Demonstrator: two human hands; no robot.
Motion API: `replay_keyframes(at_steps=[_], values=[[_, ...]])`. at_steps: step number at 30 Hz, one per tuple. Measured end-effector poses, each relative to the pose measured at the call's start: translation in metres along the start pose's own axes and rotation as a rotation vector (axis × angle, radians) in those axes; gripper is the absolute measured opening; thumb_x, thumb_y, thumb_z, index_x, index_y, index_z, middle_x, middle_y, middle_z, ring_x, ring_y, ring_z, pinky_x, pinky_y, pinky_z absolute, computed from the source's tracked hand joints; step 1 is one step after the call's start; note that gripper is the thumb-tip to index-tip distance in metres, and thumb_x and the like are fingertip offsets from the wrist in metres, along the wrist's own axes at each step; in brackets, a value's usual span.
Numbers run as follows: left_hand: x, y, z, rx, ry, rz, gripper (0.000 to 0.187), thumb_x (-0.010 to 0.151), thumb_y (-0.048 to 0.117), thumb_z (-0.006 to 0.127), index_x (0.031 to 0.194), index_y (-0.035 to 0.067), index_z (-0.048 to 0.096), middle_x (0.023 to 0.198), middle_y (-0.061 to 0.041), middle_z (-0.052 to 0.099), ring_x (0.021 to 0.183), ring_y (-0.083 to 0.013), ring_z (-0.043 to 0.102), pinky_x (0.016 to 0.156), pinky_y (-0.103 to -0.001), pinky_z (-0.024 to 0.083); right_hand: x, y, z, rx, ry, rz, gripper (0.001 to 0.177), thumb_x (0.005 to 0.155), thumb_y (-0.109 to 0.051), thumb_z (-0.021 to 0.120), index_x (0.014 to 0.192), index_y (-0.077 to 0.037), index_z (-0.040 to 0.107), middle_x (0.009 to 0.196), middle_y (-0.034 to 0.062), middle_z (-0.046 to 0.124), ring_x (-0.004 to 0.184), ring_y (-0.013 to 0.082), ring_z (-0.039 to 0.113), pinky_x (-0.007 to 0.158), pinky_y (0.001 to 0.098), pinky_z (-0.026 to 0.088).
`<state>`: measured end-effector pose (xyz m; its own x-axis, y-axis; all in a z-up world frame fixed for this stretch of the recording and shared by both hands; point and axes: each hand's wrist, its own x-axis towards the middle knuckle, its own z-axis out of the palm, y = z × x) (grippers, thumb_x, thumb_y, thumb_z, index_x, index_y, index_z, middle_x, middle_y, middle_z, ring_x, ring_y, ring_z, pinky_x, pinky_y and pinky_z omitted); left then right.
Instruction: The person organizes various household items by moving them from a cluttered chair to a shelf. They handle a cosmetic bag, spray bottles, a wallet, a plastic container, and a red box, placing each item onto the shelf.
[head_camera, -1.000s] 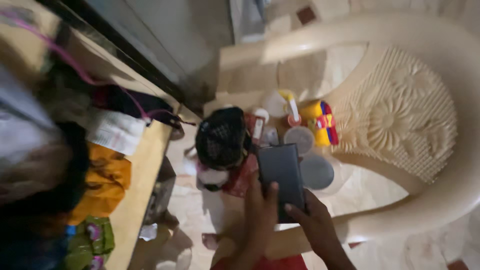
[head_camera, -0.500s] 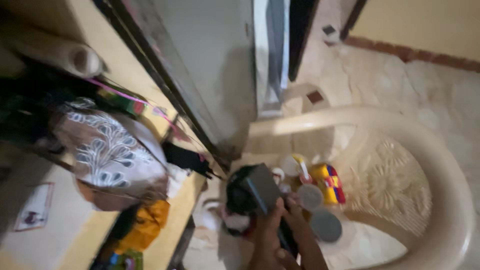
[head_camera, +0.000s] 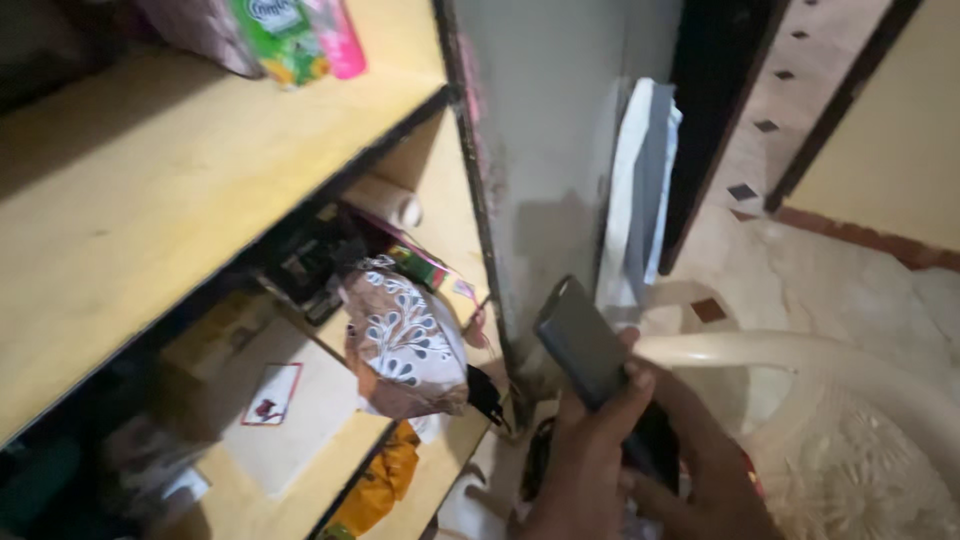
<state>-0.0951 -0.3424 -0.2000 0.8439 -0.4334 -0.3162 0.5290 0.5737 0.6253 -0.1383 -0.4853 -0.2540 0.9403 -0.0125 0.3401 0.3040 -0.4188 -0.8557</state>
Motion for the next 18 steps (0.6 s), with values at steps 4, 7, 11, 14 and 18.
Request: replay_keyframes(at_steps=[4, 7, 11, 14, 18], values=[[-0.026, 0.065, 0.033, 0.375, -0.052, 0.425, 0.048, 0.092, 0.016, 0.072, 0.134, 0.002, 0.057, 0.113, -0.008, 0.065, 0.103, -0.0172, 0.062, 0.09, -0.032, 0.05, 0.039, -0.063, 0.002, 0.016, 0.083, -0.126, 0.09, 0.069, -0.016, 0.078, 0.151, -0.003, 0.042, 0.146, 0.0168, 0.055, 0.136, 0.0268, 0.052, 0.111, 0.0375, 0.039], [-0.041, 0.119, 0.045, 0.472, -0.049, 0.572, 0.036, 0.094, 0.013, 0.072, 0.124, -0.003, 0.06, 0.106, -0.013, 0.065, 0.096, -0.021, 0.063, 0.083, -0.035, 0.052, 0.066, -0.112, 0.006, -0.105, 0.145, -0.197, 0.088, 0.066, -0.017, 0.08, 0.147, -0.007, 0.047, 0.131, 0.0128, 0.064, 0.118, 0.0222, 0.064, 0.099, 0.034, 0.049], [-0.054, 0.192, 0.045, 0.391, -0.082, 0.709, 0.035, 0.09, 0.012, 0.069, 0.121, 0.001, 0.057, 0.099, -0.005, 0.067, 0.094, -0.015, 0.066, 0.084, -0.03, 0.055, 0.099, -0.171, 0.016, -0.083, 0.108, -0.357, 0.079, 0.071, -0.017, 0.081, 0.144, -0.006, 0.051, 0.124, 0.0153, 0.065, 0.112, 0.0257, 0.065, 0.096, 0.0349, 0.051], [-0.062, 0.242, 0.035, 0.563, -0.015, 0.878, 0.034, 0.094, 0.016, 0.071, 0.119, -0.005, 0.061, 0.093, -0.006, 0.07, 0.083, -0.0155, 0.067, 0.074, -0.03, 0.056, 0.126, -0.208, 0.031, -0.023, 0.018, -0.347, 0.081, 0.073, -0.027, 0.083, 0.144, -0.008, 0.049, 0.122, 0.0132, 0.069, 0.106, 0.0245, 0.072, 0.091, 0.0344, 0.058], [-0.062, 0.307, 0.012, 0.851, 0.264, 0.969, 0.039, 0.093, 0.025, 0.07, 0.12, 0.0, 0.058, 0.085, -0.008, 0.072, 0.066, -0.0152, 0.068, 0.054, -0.03, 0.057, 0.169, -0.243, 0.056, -0.186, -0.027, -0.33, 0.084, 0.07, -0.039, 0.079, 0.143, -0.009, 0.05, 0.119, 0.0162, 0.068, 0.1, 0.0256, 0.074, 0.084, 0.0349, 0.061]])
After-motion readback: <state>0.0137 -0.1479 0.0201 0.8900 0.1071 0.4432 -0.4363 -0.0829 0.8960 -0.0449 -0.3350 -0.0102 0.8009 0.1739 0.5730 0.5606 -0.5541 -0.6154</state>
